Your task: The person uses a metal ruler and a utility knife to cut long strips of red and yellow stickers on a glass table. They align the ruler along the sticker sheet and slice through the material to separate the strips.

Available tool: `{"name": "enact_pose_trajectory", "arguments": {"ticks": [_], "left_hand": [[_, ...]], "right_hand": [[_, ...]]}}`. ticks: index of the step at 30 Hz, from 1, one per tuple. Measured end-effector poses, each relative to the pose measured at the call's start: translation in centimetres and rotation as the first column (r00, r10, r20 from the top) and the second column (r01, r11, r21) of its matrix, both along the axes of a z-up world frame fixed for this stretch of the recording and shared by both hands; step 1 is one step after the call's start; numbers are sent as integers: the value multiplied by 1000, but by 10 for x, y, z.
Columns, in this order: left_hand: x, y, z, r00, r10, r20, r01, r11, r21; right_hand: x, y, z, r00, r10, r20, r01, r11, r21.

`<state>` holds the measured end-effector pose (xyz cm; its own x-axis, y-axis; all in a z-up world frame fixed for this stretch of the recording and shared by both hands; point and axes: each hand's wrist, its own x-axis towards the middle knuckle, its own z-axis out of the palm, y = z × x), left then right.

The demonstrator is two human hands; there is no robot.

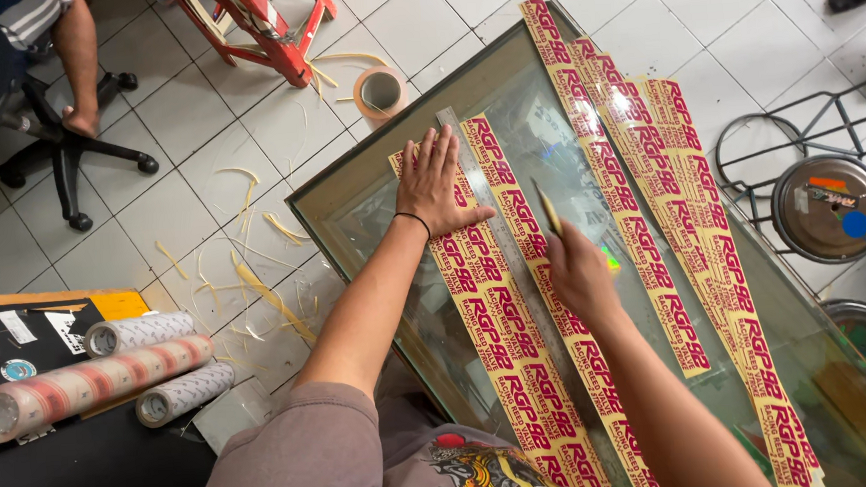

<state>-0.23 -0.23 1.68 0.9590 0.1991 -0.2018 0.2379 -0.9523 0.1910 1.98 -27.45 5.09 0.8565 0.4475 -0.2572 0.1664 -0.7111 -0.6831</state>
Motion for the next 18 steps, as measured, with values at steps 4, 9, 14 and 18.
{"name": "enact_pose_trajectory", "arguments": {"ticks": [4,9,14,18], "left_hand": [[1,0,-1,1000,18,18,-17,999,-34],[2,2,-3,998,-16,66,16,1000,2],[1,3,-6,999,-13,53,13,1000,-4],[4,3,-5,1000,-5,26,6,999,-37]], "right_hand": [[43,91,4,991,122,49,-124,992,36],[84,142,-47,977,200,71,-198,980,-24],[71,153,-5,954,278,111,-272,960,-67],[64,150,3,956,271,114,-262,961,-85]]}}
